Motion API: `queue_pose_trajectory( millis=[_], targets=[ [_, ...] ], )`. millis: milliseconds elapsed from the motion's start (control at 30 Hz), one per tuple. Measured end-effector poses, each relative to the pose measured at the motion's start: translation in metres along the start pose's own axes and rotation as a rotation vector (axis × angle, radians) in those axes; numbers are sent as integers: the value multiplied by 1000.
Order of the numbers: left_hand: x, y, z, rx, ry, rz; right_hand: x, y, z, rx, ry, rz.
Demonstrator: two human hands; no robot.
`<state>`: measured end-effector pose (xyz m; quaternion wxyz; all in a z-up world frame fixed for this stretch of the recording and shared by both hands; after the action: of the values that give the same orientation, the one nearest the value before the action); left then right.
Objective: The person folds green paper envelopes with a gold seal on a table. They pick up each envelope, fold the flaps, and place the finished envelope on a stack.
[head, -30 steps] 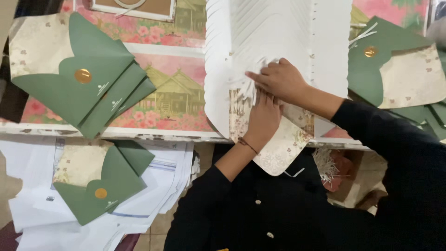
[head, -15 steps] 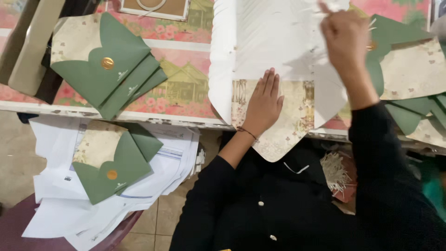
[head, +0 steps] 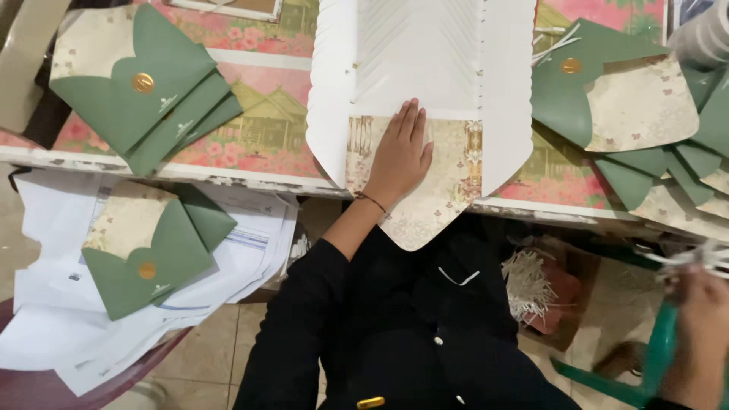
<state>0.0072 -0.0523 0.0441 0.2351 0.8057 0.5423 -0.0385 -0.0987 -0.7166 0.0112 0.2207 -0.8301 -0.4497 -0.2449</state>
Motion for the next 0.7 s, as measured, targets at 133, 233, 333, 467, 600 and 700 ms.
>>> queue_pose_trajectory(
  millis=[133, 233, 333, 467, 600, 700],
  targets=[
    [-5, -4, 2, 21, 43, -6, -95, -67, 114, 187, 140, 202],
    [-2, -1, 2, -96, 62, 29, -145, -62, 194, 231, 5, 191],
    [-2, -1, 1, -211, 77, 60, -197, -44, 260, 269, -281, 204],
    [-1, -2, 3, -207, 71, 49, -219, -59, 304, 330, -514, 219],
    [-6, -4, -9, -207, 41, 52, -177, -79, 307, 426, -599, 169],
    [-6, 0, -6, -38, 10, 31, -185, -107, 301, 629, -345, 764]
  ],
)
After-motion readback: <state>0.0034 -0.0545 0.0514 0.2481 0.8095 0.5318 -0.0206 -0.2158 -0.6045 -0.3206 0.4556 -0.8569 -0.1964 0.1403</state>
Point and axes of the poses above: each hand's wrist, its own y-axis towards the middle knuckle, its own z-axis out of the palm, x = y × z, the point moved 10 cm from there along y, towards the middle knuckle, and after that the axes turned 10 degrees about z, right-handed, at the moved point
